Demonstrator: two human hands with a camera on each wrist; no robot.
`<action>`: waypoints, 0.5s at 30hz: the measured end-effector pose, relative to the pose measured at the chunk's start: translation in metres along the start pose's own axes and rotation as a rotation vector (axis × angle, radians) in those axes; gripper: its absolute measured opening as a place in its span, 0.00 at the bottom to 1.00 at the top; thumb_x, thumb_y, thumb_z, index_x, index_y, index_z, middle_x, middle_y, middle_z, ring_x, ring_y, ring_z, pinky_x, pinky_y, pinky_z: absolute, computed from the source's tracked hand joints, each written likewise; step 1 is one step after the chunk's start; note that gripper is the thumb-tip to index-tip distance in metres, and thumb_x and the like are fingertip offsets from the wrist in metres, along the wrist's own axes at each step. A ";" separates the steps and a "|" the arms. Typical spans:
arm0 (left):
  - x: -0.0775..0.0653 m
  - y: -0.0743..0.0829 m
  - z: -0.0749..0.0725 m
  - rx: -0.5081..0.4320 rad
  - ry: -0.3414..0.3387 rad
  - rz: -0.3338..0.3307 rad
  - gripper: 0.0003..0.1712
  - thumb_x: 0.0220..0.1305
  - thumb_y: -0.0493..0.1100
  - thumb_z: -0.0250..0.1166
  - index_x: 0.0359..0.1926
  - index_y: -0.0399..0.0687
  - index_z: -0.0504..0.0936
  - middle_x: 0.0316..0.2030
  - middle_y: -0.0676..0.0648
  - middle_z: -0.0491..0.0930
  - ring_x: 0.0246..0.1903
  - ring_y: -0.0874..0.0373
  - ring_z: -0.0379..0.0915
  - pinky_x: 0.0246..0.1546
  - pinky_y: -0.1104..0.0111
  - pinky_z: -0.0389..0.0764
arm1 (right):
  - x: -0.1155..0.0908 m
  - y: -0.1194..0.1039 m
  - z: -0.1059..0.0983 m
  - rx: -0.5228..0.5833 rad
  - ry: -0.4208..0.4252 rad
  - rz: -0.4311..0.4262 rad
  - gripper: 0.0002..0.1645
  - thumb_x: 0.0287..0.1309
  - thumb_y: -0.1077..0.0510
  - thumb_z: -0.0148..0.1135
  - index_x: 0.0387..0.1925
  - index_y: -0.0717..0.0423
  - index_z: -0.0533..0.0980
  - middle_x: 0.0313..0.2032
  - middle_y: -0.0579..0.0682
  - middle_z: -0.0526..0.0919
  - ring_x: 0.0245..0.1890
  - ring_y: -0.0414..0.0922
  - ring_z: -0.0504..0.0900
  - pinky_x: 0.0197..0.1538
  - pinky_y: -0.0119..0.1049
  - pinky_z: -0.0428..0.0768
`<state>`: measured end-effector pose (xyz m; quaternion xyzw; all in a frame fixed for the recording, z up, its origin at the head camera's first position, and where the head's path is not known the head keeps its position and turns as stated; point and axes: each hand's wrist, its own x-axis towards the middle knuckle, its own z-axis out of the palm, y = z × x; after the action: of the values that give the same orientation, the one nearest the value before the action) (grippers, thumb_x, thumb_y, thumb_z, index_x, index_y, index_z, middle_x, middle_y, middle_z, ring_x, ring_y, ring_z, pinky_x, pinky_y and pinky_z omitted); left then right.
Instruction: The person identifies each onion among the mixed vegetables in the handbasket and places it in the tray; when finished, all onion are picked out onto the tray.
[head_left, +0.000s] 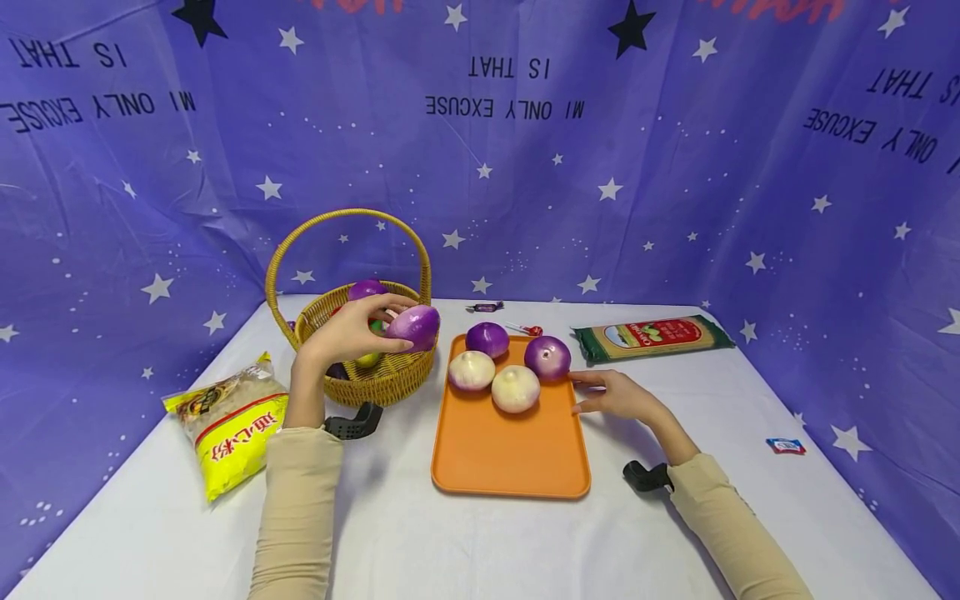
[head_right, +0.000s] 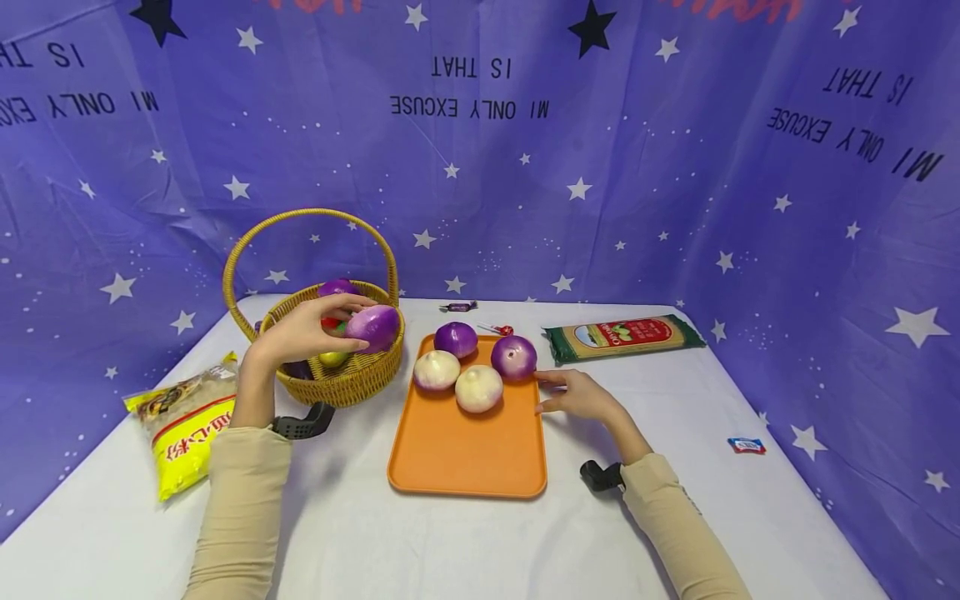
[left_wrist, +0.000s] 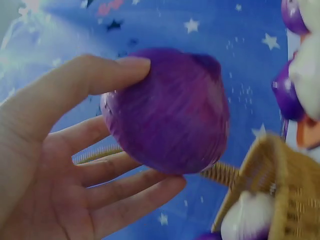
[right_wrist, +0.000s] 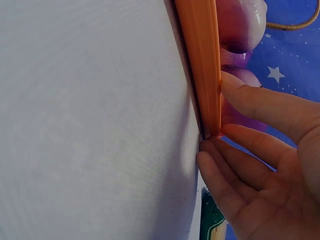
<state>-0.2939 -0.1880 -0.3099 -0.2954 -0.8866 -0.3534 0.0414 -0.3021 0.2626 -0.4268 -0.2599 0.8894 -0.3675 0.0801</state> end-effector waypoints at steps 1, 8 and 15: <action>0.002 0.004 0.002 -0.017 -0.018 0.016 0.35 0.51 0.47 0.76 0.60 0.50 0.75 0.50 0.45 0.78 0.50 0.48 0.74 0.50 0.56 0.78 | 0.000 0.000 0.000 0.002 0.001 0.001 0.39 0.53 0.55 0.72 0.63 0.65 0.69 0.59 0.62 0.74 0.58 0.58 0.75 0.61 0.53 0.69; 0.017 0.020 0.028 -0.036 -0.164 0.064 0.33 0.49 0.46 0.76 0.57 0.48 0.77 0.47 0.46 0.79 0.47 0.51 0.75 0.50 0.53 0.78 | 0.001 0.002 0.000 -0.017 0.008 0.018 0.40 0.52 0.53 0.73 0.63 0.64 0.70 0.59 0.62 0.75 0.58 0.58 0.74 0.62 0.53 0.69; 0.030 0.028 0.057 0.060 -0.353 0.031 0.31 0.50 0.47 0.75 0.57 0.49 0.78 0.44 0.47 0.79 0.43 0.53 0.75 0.47 0.61 0.78 | 0.001 0.001 0.000 -0.023 0.009 0.029 0.40 0.51 0.53 0.73 0.63 0.64 0.70 0.59 0.61 0.75 0.58 0.57 0.74 0.62 0.53 0.69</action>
<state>-0.2954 -0.1200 -0.3269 -0.3650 -0.8857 -0.2687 -0.1005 -0.3033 0.2629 -0.4269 -0.2463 0.8976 -0.3571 0.0782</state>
